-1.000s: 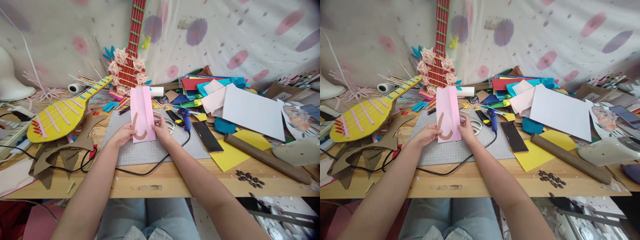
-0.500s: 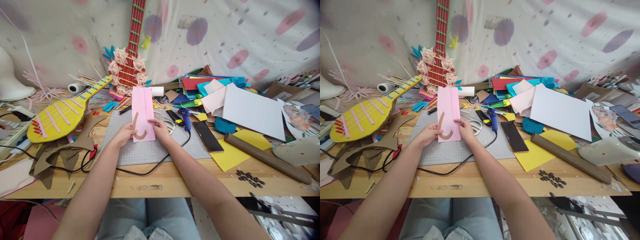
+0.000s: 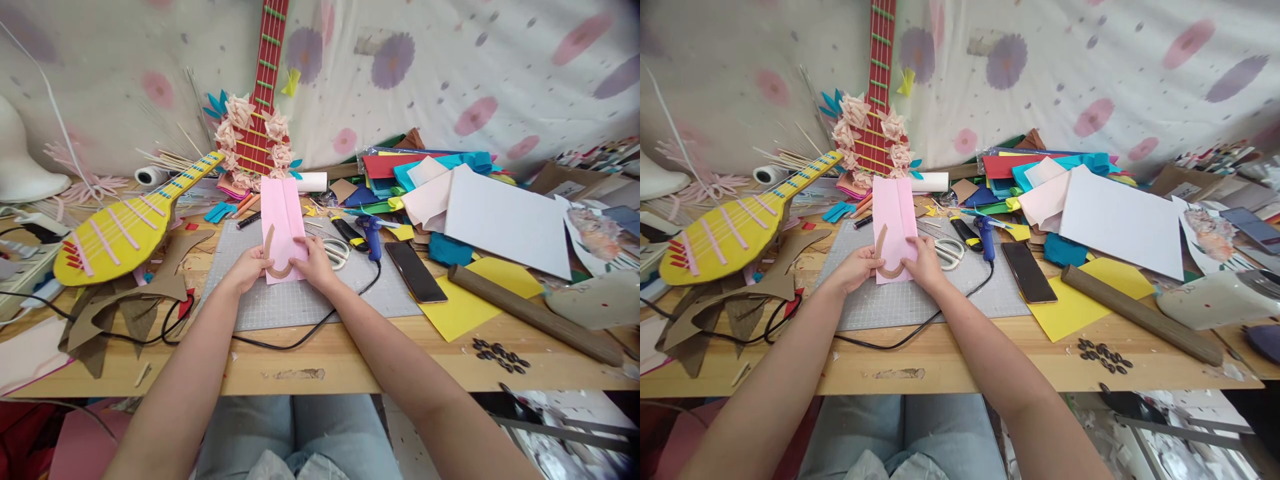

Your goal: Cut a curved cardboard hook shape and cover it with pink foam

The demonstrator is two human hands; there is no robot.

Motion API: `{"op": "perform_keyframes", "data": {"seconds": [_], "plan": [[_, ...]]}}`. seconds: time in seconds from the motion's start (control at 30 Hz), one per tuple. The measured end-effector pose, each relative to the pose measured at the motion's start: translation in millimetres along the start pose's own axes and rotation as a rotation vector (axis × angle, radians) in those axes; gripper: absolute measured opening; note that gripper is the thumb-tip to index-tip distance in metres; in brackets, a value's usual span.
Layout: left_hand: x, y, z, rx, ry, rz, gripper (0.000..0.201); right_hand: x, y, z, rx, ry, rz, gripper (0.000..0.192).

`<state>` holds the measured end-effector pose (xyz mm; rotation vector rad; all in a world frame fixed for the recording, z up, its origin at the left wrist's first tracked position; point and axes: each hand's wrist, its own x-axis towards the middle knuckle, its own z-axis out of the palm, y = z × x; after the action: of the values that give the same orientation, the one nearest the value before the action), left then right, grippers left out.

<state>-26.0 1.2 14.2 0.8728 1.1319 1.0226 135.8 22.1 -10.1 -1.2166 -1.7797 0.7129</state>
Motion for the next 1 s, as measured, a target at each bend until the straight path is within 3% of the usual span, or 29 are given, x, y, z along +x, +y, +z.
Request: {"op": "perform_keyframes", "data": {"seconds": [1.0], "plan": [[3, -3, -1.1, 0.056, 0.023, 0.018, 0.033, -2, -8, 2, -0.109, -0.057, 0.031, 0.047]]}}
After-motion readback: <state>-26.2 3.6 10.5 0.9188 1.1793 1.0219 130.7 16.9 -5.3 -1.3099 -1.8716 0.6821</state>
